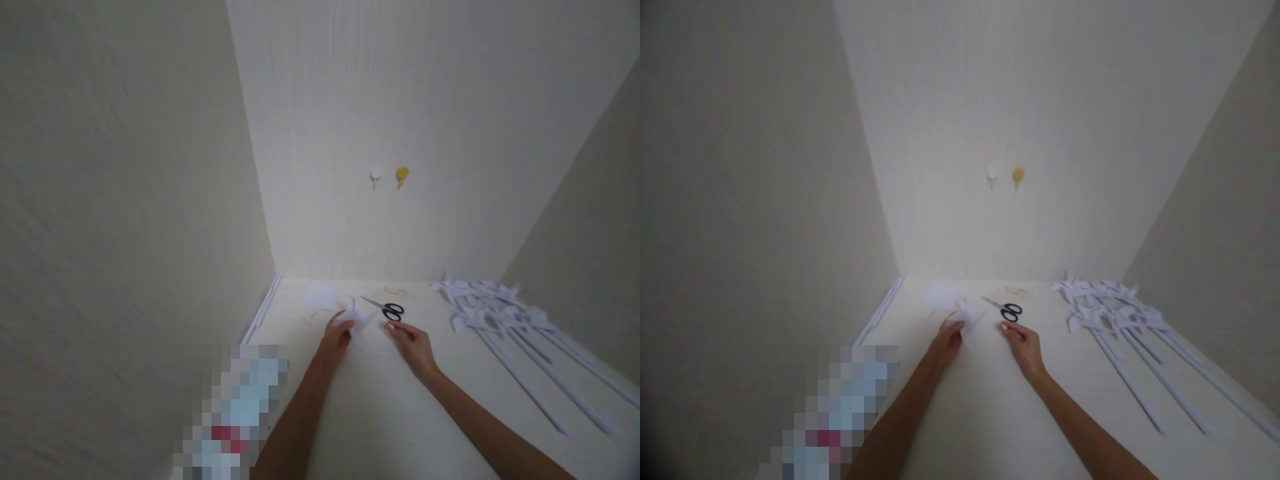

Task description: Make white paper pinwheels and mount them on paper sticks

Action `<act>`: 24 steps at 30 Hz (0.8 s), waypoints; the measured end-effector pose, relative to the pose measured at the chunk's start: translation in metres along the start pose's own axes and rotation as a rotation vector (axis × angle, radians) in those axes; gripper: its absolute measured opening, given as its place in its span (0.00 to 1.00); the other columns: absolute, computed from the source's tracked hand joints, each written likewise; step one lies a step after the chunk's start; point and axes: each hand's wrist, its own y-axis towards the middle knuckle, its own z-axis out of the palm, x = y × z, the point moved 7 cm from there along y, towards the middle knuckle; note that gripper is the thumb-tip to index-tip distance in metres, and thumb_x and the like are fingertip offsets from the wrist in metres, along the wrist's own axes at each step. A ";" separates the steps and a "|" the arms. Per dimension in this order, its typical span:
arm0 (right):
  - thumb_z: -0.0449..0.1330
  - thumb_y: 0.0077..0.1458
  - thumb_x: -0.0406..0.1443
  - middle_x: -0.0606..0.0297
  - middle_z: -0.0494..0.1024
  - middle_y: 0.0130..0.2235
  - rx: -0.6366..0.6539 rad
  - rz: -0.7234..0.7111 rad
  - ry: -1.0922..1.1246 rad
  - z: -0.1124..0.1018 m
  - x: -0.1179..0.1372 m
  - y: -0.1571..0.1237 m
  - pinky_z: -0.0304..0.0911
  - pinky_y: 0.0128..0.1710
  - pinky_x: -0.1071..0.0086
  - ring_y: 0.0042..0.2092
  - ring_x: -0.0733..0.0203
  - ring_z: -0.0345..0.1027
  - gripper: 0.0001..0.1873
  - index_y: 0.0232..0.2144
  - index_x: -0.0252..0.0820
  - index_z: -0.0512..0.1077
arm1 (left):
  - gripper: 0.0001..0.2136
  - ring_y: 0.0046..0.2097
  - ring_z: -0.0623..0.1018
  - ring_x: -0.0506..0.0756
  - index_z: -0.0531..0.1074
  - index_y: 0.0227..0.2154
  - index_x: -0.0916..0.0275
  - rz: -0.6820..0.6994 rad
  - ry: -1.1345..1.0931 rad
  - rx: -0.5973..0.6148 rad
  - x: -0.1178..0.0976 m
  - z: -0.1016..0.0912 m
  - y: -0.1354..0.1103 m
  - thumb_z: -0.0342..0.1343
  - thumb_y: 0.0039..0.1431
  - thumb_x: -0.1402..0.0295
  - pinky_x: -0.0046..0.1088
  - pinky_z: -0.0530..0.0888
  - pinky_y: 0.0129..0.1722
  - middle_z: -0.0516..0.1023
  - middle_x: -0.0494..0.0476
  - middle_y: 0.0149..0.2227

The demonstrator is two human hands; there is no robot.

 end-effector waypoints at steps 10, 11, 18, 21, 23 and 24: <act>0.65 0.34 0.38 0.61 0.78 0.26 -0.062 -0.010 0.074 -0.025 0.011 -0.009 0.65 0.35 0.66 0.31 0.59 0.71 0.13 0.26 0.37 0.74 | 0.18 0.24 0.71 0.47 0.66 0.29 0.65 0.099 0.203 -0.188 0.005 0.004 -0.004 0.62 0.28 0.75 0.21 0.67 0.25 0.72 0.48 0.21; 0.65 0.34 0.38 0.62 0.78 0.25 -0.063 -0.035 0.062 -0.025 0.013 -0.009 0.65 0.34 0.66 0.30 0.59 0.71 0.13 0.26 0.37 0.74 | 0.18 0.24 0.71 0.47 0.66 0.28 0.65 0.112 0.204 -0.217 0.005 0.004 -0.004 0.62 0.28 0.75 0.21 0.67 0.25 0.72 0.48 0.21; 0.62 0.39 0.39 0.62 0.77 0.26 -0.056 -0.214 -0.103 -0.023 0.023 -0.019 0.64 0.33 0.67 0.29 0.60 0.69 0.10 0.26 0.38 0.73 | 0.18 0.25 0.71 0.48 0.66 0.28 0.66 0.179 0.205 -0.314 0.004 0.004 -0.010 0.62 0.28 0.75 0.23 0.68 0.26 0.72 0.50 0.21; 0.61 0.42 0.38 0.61 0.76 0.28 -0.023 -0.307 -0.180 -0.014 0.028 -0.026 0.64 0.33 0.68 0.30 0.61 0.68 0.08 0.26 0.38 0.73 | 0.17 0.24 0.70 0.48 0.66 0.27 0.65 0.182 0.234 -0.322 0.005 0.006 -0.013 0.62 0.28 0.75 0.24 0.68 0.26 0.71 0.50 0.21; 0.59 0.44 0.37 0.62 0.76 0.28 0.006 -0.372 -0.243 -0.005 0.033 -0.030 0.64 0.32 0.69 0.30 0.62 0.68 0.07 0.27 0.39 0.73 | 0.17 0.23 0.70 0.48 0.66 0.27 0.65 0.188 0.256 -0.321 0.006 0.008 -0.015 0.62 0.28 0.74 0.24 0.67 0.26 0.71 0.49 0.21; 0.59 0.45 0.37 0.62 0.76 0.27 0.016 -0.408 -0.278 -0.001 0.036 -0.032 0.64 0.31 0.69 0.29 0.62 0.68 0.07 0.27 0.39 0.72 | 0.17 0.23 0.70 0.47 0.66 0.27 0.65 0.192 0.267 -0.319 0.006 0.008 -0.015 0.62 0.28 0.73 0.24 0.67 0.25 0.71 0.49 0.20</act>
